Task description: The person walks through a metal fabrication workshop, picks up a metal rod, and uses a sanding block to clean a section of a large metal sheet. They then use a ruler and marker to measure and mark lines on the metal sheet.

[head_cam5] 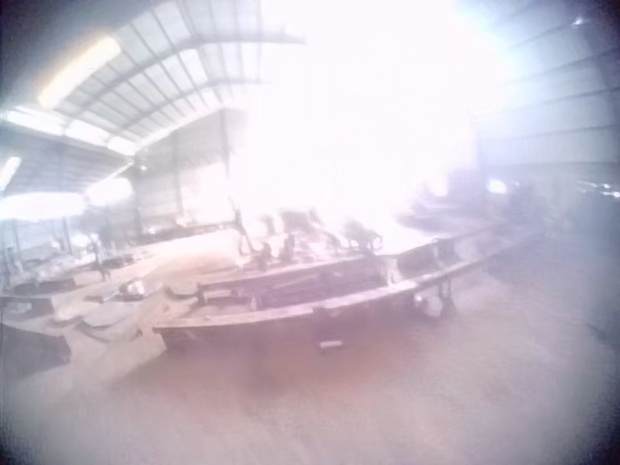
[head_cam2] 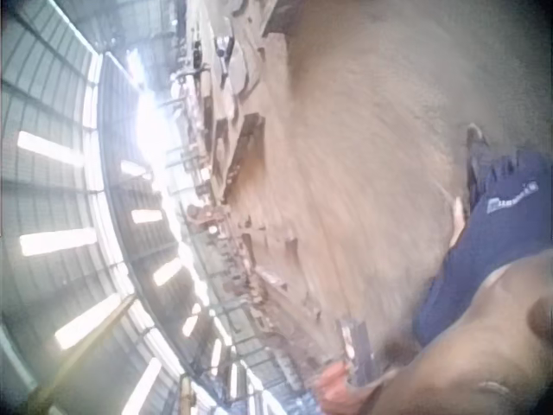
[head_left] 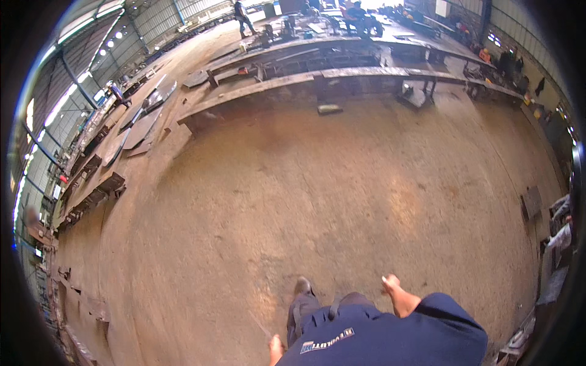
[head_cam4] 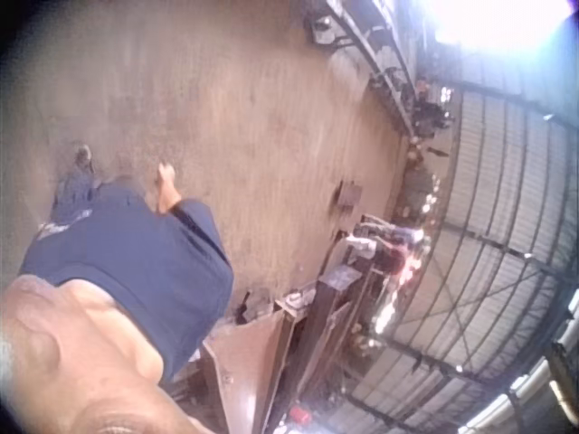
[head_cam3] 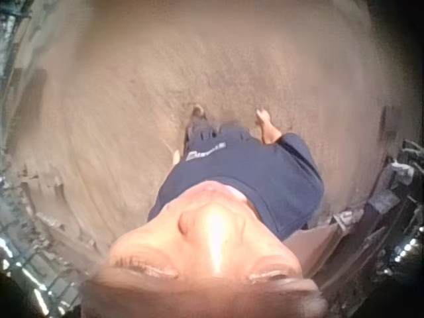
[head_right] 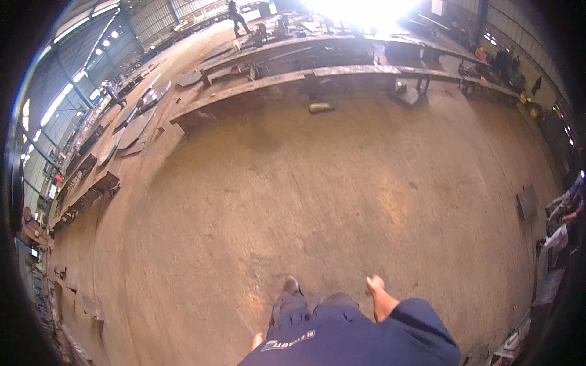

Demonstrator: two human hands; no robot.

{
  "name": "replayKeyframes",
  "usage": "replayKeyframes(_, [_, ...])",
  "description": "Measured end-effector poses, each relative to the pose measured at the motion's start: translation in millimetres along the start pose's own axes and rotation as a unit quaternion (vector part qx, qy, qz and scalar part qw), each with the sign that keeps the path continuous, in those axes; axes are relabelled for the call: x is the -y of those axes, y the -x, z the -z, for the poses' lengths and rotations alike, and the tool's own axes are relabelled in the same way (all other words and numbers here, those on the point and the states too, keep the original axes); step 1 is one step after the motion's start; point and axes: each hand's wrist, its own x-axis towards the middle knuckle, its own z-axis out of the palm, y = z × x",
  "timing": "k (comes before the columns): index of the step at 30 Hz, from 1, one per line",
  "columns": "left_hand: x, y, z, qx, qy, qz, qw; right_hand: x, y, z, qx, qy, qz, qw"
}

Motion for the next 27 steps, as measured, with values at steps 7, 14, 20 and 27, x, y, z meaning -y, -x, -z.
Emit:
replayKeyframes(7, [-394.4,-231.1,48.0,-0.242,-0.169,-0.058,0.954,211.2,18.6,-42.4,0.128,-0.364,-0.220,0.896])
replayKeyframes(14, [-667.1,-302.7,-96.1,-0.049,-0.322,-0.147,0.934,511.3,-78.2,10.9,0.104,-0.417,0.004,0.903])
replayKeyframes(20, [-837.0,-241.6,-239.0,0.061,-0.435,-0.220,0.871,744.4,-194.6,86.3,0.189,-0.207,0.157,0.947])
replayKeyframes(27, [-981.1,-319.4,-333.4,0.170,-0.462,-0.271,0.827,900.9,-322.0,64.4,0.216,-0.132,0.242,0.937])
